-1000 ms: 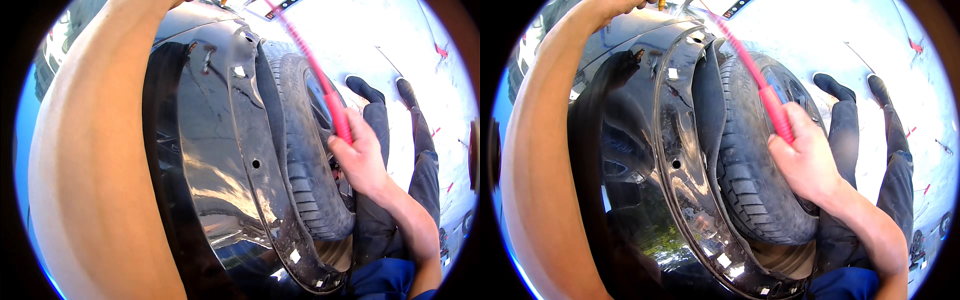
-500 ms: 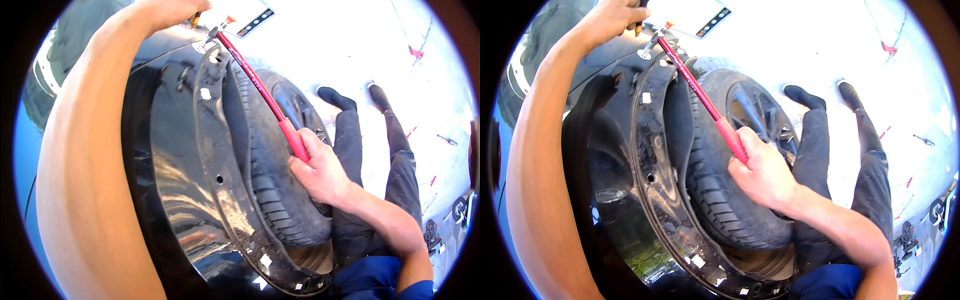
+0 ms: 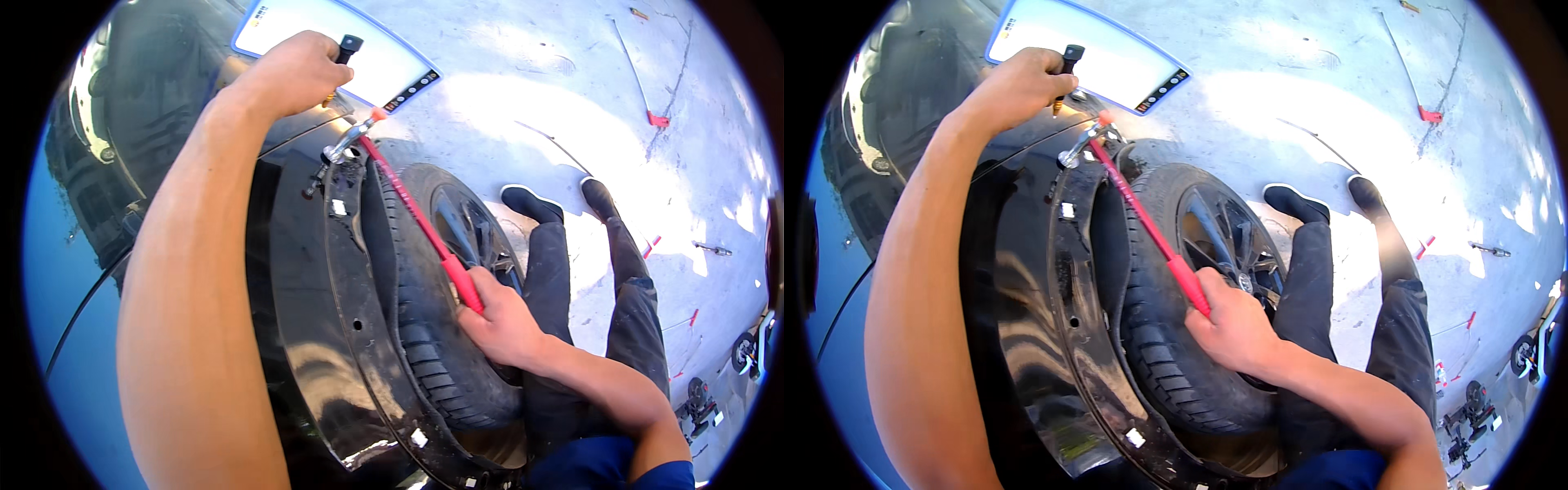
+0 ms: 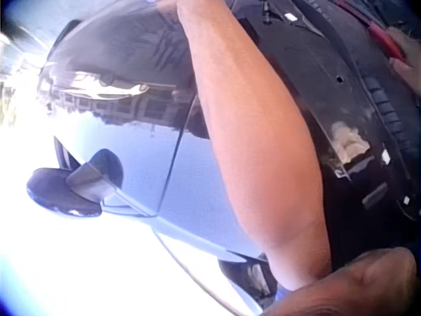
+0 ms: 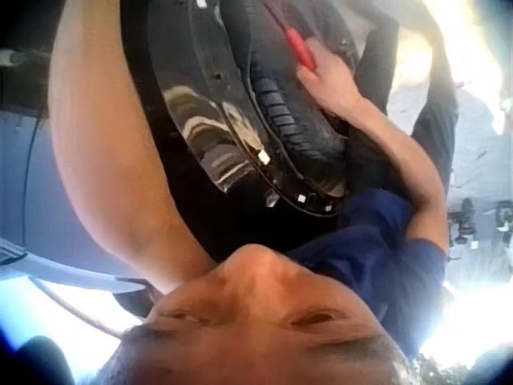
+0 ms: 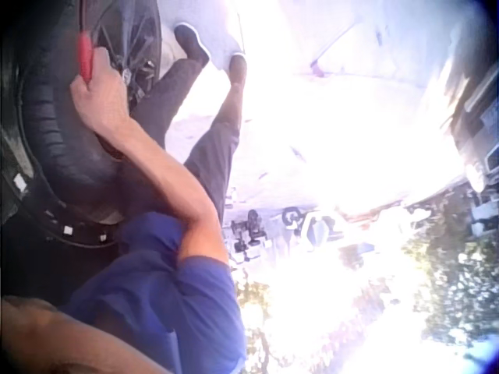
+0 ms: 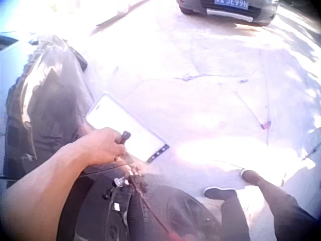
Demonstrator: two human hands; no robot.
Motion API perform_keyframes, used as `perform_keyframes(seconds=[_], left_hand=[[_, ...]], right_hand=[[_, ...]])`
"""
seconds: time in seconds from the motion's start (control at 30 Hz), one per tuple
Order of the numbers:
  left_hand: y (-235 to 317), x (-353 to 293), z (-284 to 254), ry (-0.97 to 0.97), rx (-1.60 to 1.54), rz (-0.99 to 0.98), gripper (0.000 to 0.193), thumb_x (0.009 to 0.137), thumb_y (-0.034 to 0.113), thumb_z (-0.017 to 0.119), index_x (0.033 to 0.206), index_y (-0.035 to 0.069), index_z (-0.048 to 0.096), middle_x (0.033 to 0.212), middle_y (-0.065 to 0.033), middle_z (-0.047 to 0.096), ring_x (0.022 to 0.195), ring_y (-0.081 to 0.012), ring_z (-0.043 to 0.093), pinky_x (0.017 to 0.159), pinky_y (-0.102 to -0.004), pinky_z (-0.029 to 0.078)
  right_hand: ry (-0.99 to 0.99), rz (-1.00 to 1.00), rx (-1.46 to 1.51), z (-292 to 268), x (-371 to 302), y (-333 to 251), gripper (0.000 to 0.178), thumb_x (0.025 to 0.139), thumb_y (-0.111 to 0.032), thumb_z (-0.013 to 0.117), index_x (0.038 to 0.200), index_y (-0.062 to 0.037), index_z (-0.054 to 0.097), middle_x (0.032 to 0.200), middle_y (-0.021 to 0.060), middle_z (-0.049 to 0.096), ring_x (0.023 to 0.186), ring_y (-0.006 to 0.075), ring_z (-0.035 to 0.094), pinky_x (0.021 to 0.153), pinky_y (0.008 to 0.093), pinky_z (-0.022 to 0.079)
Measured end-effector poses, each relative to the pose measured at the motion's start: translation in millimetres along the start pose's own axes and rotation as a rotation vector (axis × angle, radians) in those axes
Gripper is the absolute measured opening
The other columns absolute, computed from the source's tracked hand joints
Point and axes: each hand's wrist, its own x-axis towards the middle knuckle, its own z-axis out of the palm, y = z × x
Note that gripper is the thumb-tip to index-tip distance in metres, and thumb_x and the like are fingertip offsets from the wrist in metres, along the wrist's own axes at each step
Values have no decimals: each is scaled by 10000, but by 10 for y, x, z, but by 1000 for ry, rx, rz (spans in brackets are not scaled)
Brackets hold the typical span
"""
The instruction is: The person uses a hammer and a punch tool to tap high spots on a black car fender while using a reflection board. They wipe the surface with their hand and reposition the board.
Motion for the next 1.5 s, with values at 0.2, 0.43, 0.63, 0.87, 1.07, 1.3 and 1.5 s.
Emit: perform_keyframes(seconds=[0.2,0.43,0.63,0.87,1.07,1.3,1.5], left_hand=[[45,49,-4,-13,-49,66,343,868,290,684,956,-38,729,856,-164,726,787,-280,672,739,-386,513],[140,-111,-364,-219,-78,80,319,887,288,709,919,-25,760,840,-117,736,795,-226,664,730,-362,507],[87,-267,-334,-421,-169,-113,237,889,297,719,846,69,767,781,-32,683,679,-127,533,596,-308,397],[178,-378,-415,-481,66,46,277,850,312,732,864,39,777,820,-68,711,738,-188,609,642,-342,462],[58,-128,-301,-514,113,142,307,863,317,708,900,21,778,816,-82,726,715,-188,624,661,-343,490],[289,-200,-282,-592,112,52,287,872,327,718,887,46,773,842,-47,706,750,-165,587,638,-324,453],[112,-98,-362,-553,-115,-52,263,865,322,736,922,69,776,880,-24,689,800,-155,524,701,-331,424]], right_hand=[[116,56,187,45,-50,10,182,930,-126,583,1031,-41,459,780,180,530,705,319,571,688,416,481],[292,27,309,-18,39,49,171,911,-87,594,1066,-41,537,770,7,467,686,97,490,614,277,441],[311,126,250,-343,-146,-62,175,940,-86,578,1110,-46,564,784,-46,500,605,20,440,520,198,344],[432,18,570,-182,-407,-516,156,966,-82,569,1100,-53,493,750,30,543,529,81,472,463,223,380],[401,12,491,-362,-320,-572,187,932,-61,589,1113,-26,557,767,-3,528,555,46,472,486,197,378],[341,30,370,-282,-288,-418,176,957,-95,557,1114,-59,486,775,21,512,538,66,463,465,202,373],[471,-52,651,-255,-226,-581,184,945,-67,565,1117,-52,499,777,19,524,548,70,467,494,210,386]])
